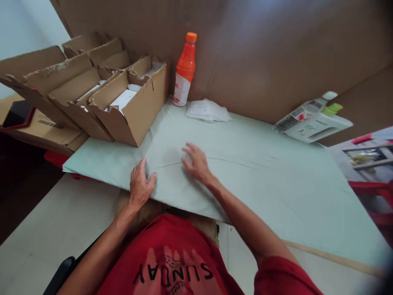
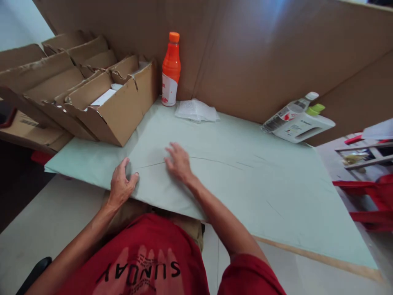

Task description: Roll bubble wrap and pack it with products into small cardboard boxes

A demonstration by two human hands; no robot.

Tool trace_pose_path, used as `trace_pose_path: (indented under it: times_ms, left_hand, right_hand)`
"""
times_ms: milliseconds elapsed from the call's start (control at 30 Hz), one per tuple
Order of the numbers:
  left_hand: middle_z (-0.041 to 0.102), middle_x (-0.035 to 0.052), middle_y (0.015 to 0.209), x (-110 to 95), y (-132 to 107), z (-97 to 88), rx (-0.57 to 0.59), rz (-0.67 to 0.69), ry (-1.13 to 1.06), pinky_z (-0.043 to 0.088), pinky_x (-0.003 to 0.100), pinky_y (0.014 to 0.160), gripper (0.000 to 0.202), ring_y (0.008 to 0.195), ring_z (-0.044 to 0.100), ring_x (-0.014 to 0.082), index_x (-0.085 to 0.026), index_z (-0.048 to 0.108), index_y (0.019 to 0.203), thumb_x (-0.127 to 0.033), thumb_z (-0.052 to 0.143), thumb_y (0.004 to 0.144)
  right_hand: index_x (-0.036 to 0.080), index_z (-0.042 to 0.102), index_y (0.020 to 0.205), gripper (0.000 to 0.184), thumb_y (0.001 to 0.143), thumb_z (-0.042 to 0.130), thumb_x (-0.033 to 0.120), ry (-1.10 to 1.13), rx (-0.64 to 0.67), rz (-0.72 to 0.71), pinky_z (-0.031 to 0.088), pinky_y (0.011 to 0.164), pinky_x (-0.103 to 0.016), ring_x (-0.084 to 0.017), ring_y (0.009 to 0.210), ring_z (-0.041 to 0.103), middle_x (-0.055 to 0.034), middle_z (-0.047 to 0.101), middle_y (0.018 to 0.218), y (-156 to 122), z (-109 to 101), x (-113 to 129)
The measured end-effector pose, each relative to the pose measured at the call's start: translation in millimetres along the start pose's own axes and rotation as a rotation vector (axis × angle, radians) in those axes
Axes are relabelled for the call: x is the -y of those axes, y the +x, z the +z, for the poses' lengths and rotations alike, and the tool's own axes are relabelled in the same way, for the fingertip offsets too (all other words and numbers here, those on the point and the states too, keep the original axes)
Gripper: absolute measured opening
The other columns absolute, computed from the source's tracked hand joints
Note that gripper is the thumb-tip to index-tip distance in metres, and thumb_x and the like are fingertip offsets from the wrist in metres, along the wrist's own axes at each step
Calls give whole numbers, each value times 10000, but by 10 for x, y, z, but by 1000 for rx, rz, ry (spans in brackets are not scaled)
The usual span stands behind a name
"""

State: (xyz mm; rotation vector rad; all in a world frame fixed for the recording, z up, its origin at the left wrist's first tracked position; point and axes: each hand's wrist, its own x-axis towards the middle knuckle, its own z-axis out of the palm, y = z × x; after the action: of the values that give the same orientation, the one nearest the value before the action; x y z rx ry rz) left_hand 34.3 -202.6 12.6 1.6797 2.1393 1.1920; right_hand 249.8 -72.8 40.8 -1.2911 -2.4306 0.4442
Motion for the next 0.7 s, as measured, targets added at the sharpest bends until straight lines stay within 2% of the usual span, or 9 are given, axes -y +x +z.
trace_pose_path:
  times_ms: [100,167,233,333,500,600,700]
  left_hand:
    - [579,271,1377,20,5,11,15,40,90,392,564,1127,685,1306,537,377,-24,413,1459,-352,524,869]
    - [561,292,1391,32,4,12,33,50,134,385,575,1122,717,1311,526,397,1,397,1467,-364,522,863]
    - [542,301,1412,40,-2,7,53,61,162,376,581,1122,738,1324,510,410,10,382,1477,-375,519,863]
    - [528,290,1434,38,-16,-18,77,84,177,348,575,1142,737,1355,481,409,1,379,1487,-380,509,869]
    - [519,266,1454,21,-18,-73,124,102,199,294,582,1170,703,1392,431,401,-25,407,1483,-360,497,872]
    - [523,259,1456,18,-4,-95,147,122,219,289,562,1177,692,1394,425,397,-4,431,1466,-345,490,868]
    - [525,245,1459,28,7,-107,156,130,224,291,552,1177,670,1397,421,389,-17,453,1454,-336,494,866]
  right_hand:
    - [86,438,1508,584,996,498,361,-225,-54,315,288,1181,-500,-334,1498,311,-197,361,1618,159,-243,-460]
    - [21,418,1506,614,1019,453,393,-320,-75,449,271,1181,-499,-363,1486,315,-242,364,1603,40,-338,-677]
    - [-4,424,1492,626,1027,427,414,-369,-96,518,251,1183,-504,-379,1471,326,-263,376,1587,-220,-376,-820]
    - [26,418,1499,634,1029,403,451,-447,-121,596,251,1172,-525,-382,1461,337,-260,384,1580,-736,-395,-966]
    - [50,416,1488,635,1033,330,485,-553,-171,756,314,1112,-567,-389,1412,394,-282,427,1534,-1560,-526,-1213]
    - [47,441,1454,620,1032,318,484,-594,-191,819,360,1055,-562,-401,1355,439,-302,484,1459,-1910,-616,-1333]
    - [37,467,1417,621,1030,301,493,-616,-196,872,374,1022,-528,-398,1314,457,-302,520,1392,-2114,-653,-1384]
